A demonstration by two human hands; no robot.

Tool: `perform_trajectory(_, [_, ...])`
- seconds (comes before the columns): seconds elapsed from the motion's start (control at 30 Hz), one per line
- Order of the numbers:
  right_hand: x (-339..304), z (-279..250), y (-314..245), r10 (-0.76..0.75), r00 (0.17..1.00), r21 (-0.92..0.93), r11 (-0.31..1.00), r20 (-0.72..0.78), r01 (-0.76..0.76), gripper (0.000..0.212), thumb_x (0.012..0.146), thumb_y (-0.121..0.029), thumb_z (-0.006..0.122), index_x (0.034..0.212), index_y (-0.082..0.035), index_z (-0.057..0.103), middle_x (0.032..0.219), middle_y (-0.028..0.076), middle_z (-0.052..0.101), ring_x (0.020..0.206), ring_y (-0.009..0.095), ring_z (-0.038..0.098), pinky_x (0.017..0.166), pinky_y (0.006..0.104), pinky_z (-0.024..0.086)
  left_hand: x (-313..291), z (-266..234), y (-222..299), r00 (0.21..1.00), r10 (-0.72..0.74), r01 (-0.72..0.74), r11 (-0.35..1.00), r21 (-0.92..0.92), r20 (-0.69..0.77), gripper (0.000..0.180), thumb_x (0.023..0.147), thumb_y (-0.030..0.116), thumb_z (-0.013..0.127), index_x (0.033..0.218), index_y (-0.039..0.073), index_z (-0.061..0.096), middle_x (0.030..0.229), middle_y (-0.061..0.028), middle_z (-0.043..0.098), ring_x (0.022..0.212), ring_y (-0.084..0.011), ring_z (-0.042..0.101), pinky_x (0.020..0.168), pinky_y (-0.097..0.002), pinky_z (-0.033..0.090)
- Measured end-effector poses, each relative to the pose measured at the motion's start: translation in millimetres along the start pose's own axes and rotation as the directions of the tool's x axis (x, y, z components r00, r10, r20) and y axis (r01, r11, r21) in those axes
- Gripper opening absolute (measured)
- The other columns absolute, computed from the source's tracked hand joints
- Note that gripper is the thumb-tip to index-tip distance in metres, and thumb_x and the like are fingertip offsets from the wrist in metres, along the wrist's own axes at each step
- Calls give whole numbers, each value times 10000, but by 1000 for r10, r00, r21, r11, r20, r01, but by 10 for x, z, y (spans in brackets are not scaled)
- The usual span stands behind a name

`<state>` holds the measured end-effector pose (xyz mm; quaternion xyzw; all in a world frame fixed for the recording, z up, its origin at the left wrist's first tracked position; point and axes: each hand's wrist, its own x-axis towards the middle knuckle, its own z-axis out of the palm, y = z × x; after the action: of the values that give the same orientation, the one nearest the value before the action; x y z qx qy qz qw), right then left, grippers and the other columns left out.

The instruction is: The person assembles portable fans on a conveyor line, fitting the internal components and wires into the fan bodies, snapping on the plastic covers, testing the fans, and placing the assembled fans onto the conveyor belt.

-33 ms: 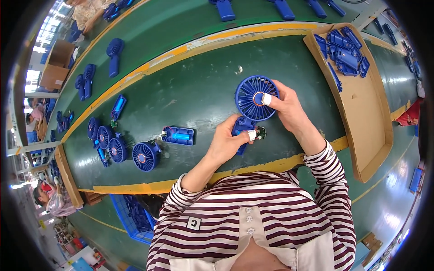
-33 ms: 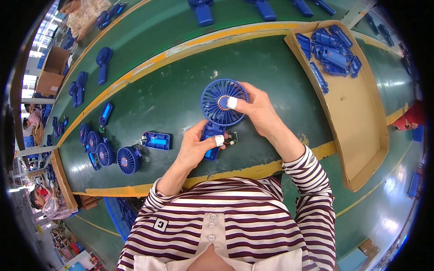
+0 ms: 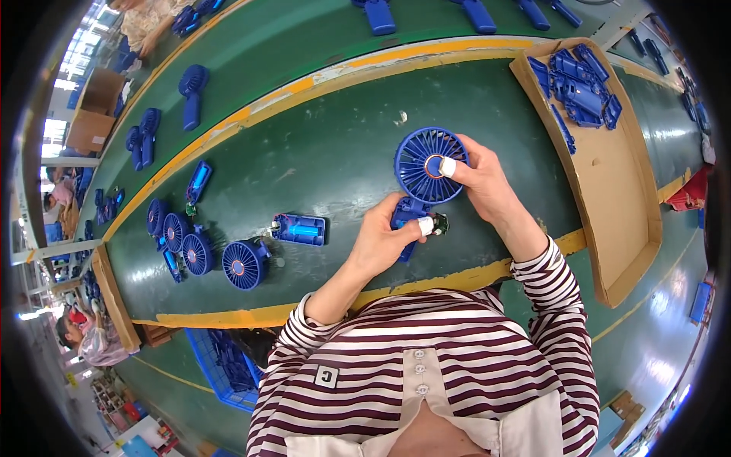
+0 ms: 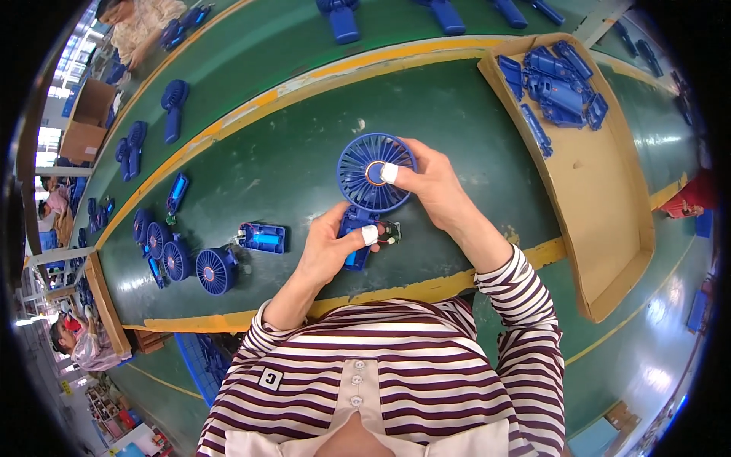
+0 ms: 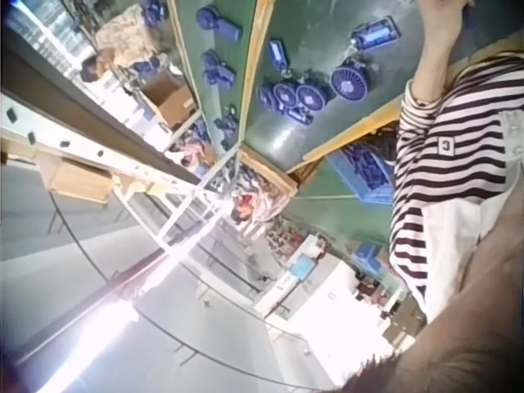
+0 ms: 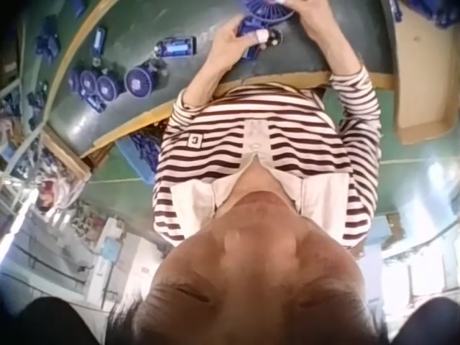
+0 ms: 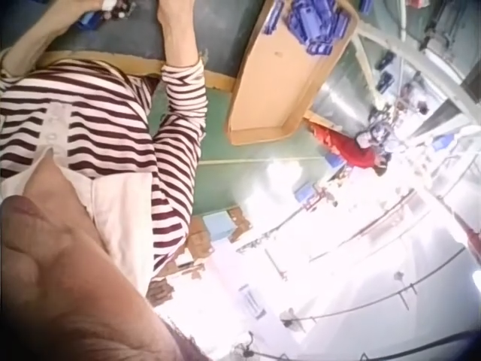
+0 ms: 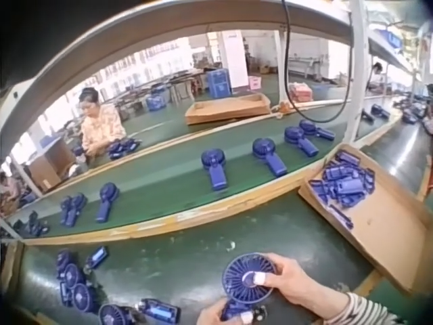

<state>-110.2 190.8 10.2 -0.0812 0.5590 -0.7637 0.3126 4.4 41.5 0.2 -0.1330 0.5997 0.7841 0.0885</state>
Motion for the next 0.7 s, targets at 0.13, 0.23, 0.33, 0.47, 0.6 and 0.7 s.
perform_trajectory(0.13, [27, -16, -36, -11, 999, 26, 1000, 35, 10, 446, 767, -147, 659, 1147, 28, 504, 1031, 68, 592, 932, 120, 553, 836, 263, 436, 65, 59, 20, 998, 22, -15, 994, 111, -63, 230, 865, 171, 574, 974, -27, 529, 728, -52, 616, 608, -82, 571, 542, -217, 468])
perform_trajectory(0.23, [57, 13, -83, 0, 1000, 21, 1000, 26, -1, 470, 771, -117, 649, 1174, 55, 479, 1034, 88, 589, 936, 136, 551, 850, 265, 427, 61, 61, 84, 997, 20, -11, 991, 135, -70, 211, 873, 166, 563, 971, -18, 530, 719, -51, 612, 584, -82, 569, 512, -208, 462])
perform_trajectory(0.33, [53, 12, -73, -76, 997, -59, 995, -10, 75, 488, 787, -132, 638, 1203, 49, 458, 1098, 116, 558, 980, 151, 535, 858, 271, 423, 35, 21, 182, 994, -93, 86, 989, -118, -53, 183, 874, 167, 555, 956, 4, 537, 708, -84, 611, 532, -127, 584, 470, -224, 469])
perform_trajectory(0.47, [-99, -119, 104, -587, 773, -739, 406, 240, 538, 410, 694, -87, 640, 1084, -16, 531, 1106, 146, 521, 992, 285, 526, 841, 368, 423, 59, -139, 223, 993, -119, 102, 927, -360, -26, 238, 873, 237, 548, 937, 8, 549, 703, -135, 608, 515, -183, 596, 451, -273, 498])
perform_trajectory(0.6, [-181, 117, 159, -679, 560, -721, 65, 474, 690, 311, 573, -29, 641, 880, -19, 590, 1086, 155, 531, 963, 336, 527, 795, 419, 426, 100, -158, 178, 982, -177, 134, 901, -413, -67, 231, 880, 230, 534, 930, 5, 548, 708, -127, 607, 517, -191, 599, 457, -274, 506])
perform_trajectory(0.7, [-132, 258, 110, -710, 520, -670, 92, 475, 737, 228, 598, -27, 641, 821, -8, 597, 1056, 156, 553, 940, 330, 544, 802, 435, 429, 136, -86, 101, 968, -243, 197, 891, -409, -62, 205, 913, 170, 442, 926, -8, 541, 704, -122, 604, 513, -204, 600, 446, -292, 509])
